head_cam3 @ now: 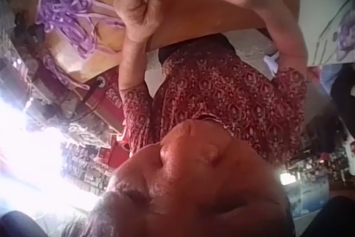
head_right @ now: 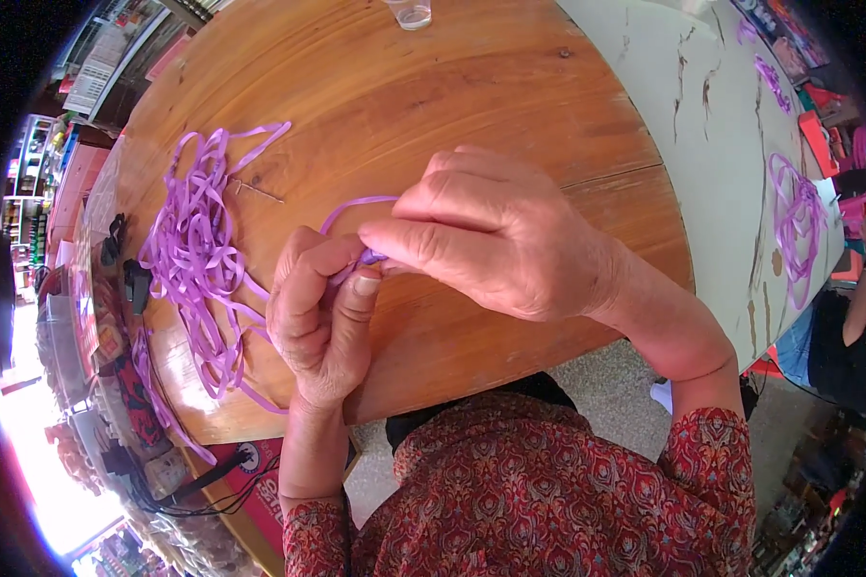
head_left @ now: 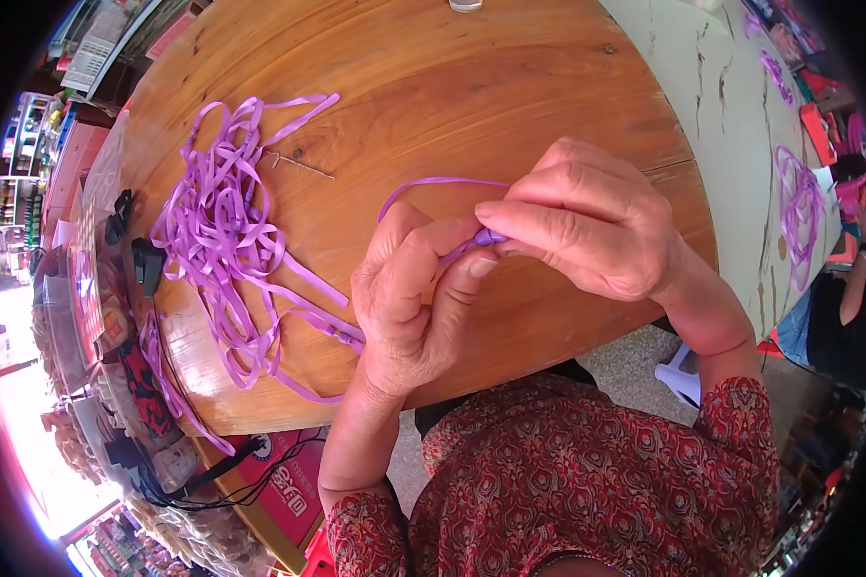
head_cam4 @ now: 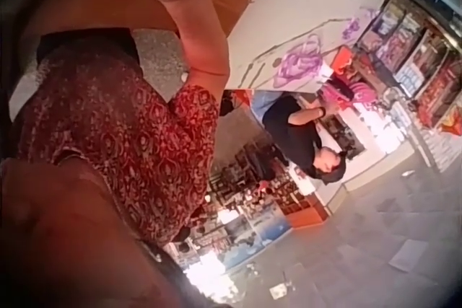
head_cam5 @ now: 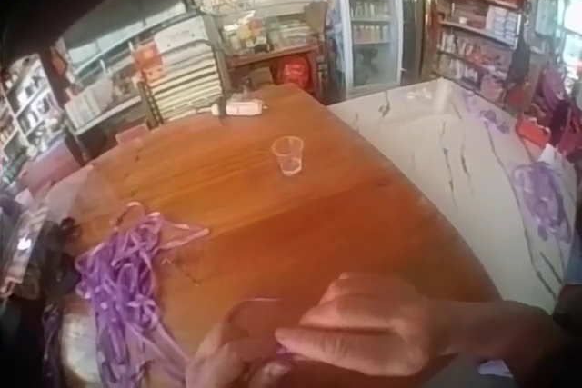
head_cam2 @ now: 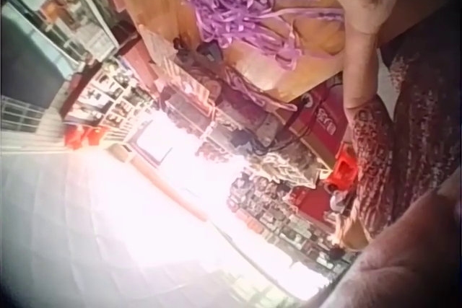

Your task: The person ties knots in purple ribbons by hand, pulling each ribbon taut and coiling it into a small bundle before placing it on the table.

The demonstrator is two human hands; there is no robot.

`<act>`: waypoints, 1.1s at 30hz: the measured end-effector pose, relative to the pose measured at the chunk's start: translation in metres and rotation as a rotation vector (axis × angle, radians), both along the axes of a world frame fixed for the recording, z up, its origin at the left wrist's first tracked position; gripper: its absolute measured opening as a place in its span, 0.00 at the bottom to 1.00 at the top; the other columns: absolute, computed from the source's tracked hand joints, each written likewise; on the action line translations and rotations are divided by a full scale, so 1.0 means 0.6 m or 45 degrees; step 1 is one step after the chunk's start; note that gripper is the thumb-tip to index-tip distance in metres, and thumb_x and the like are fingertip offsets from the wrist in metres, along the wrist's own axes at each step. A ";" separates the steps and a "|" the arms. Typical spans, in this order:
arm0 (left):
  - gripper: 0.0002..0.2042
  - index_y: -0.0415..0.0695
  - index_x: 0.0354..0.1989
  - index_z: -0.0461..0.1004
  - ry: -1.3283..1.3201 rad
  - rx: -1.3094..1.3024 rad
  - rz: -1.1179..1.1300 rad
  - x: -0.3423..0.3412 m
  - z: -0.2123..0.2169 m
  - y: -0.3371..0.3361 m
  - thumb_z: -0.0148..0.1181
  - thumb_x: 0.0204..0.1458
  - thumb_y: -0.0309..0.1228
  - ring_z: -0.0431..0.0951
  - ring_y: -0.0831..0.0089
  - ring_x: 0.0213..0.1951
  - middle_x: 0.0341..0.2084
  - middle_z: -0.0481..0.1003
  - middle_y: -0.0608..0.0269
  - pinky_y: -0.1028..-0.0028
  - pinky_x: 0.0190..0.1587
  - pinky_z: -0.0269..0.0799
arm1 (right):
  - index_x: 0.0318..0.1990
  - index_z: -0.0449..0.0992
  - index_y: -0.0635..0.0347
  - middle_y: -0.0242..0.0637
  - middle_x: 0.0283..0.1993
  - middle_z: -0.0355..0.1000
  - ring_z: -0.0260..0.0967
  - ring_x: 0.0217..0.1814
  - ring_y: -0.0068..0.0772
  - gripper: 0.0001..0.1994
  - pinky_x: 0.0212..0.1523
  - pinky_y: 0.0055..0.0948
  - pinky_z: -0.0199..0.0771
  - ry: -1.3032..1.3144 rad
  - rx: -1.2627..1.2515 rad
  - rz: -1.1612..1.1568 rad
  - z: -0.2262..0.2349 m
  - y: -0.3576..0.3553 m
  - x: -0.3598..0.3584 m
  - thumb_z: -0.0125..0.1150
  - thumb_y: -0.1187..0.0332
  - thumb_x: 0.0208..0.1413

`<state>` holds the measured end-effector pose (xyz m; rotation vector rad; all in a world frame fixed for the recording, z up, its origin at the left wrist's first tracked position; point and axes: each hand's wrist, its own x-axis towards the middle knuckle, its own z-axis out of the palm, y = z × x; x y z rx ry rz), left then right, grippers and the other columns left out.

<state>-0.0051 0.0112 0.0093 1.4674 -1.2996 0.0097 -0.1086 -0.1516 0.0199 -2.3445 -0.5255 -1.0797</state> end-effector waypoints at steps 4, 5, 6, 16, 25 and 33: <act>0.09 0.38 0.34 0.74 -0.053 0.021 0.073 0.001 -0.002 0.000 0.64 0.44 0.21 0.66 0.72 0.21 0.22 0.70 0.61 0.76 0.24 0.64 | 0.37 0.78 0.68 0.37 0.28 0.71 0.67 0.24 0.30 0.16 0.22 0.26 0.64 0.048 0.031 -0.064 0.001 0.007 0.002 0.67 0.75 0.35; 0.09 0.39 0.34 0.75 -0.010 0.040 0.078 0.001 0.000 -0.001 0.65 0.43 0.21 0.66 0.72 0.21 0.21 0.69 0.61 0.75 0.23 0.63 | 0.37 0.78 0.68 0.37 0.28 0.70 0.67 0.25 0.30 0.16 0.22 0.27 0.64 0.070 0.070 -0.074 0.002 0.010 0.002 0.67 0.76 0.35; 0.09 0.39 0.34 0.75 0.033 0.059 0.083 0.000 0.001 -0.001 0.65 0.43 0.21 0.66 0.71 0.20 0.20 0.68 0.62 0.75 0.23 0.63 | 0.37 0.78 0.68 0.37 0.28 0.70 0.67 0.25 0.30 0.16 0.22 0.27 0.64 0.071 0.071 -0.070 0.002 0.011 0.002 0.67 0.76 0.35; 0.07 0.39 0.33 0.75 -0.168 0.151 0.097 -0.006 0.002 0.012 0.64 0.45 0.25 0.65 0.69 0.17 0.17 0.63 0.62 0.72 0.19 0.61 | 0.38 0.76 0.71 0.39 0.29 0.69 0.66 0.26 0.33 0.16 0.23 0.28 0.65 0.139 -0.106 -0.038 0.013 0.012 -0.010 0.64 0.75 0.36; 0.09 0.39 0.30 0.75 -0.022 0.158 -0.124 -0.018 -0.003 0.020 0.66 0.42 0.28 0.65 0.70 0.16 0.16 0.62 0.64 0.72 0.17 0.60 | 0.28 0.73 0.71 0.34 0.23 0.61 0.59 0.22 0.29 0.13 0.20 0.28 0.58 0.142 -0.546 0.065 0.044 0.006 -0.035 0.64 0.70 0.35; 0.13 0.42 0.25 0.74 -0.429 -0.173 -0.504 -0.024 0.004 0.004 0.65 0.25 0.29 0.61 0.79 0.13 0.15 0.55 0.72 0.76 0.13 0.55 | 0.24 0.72 0.64 0.34 0.20 0.60 0.59 0.20 0.32 0.10 0.18 0.28 0.57 0.710 -0.025 0.524 0.062 -0.001 -0.068 0.66 0.67 0.42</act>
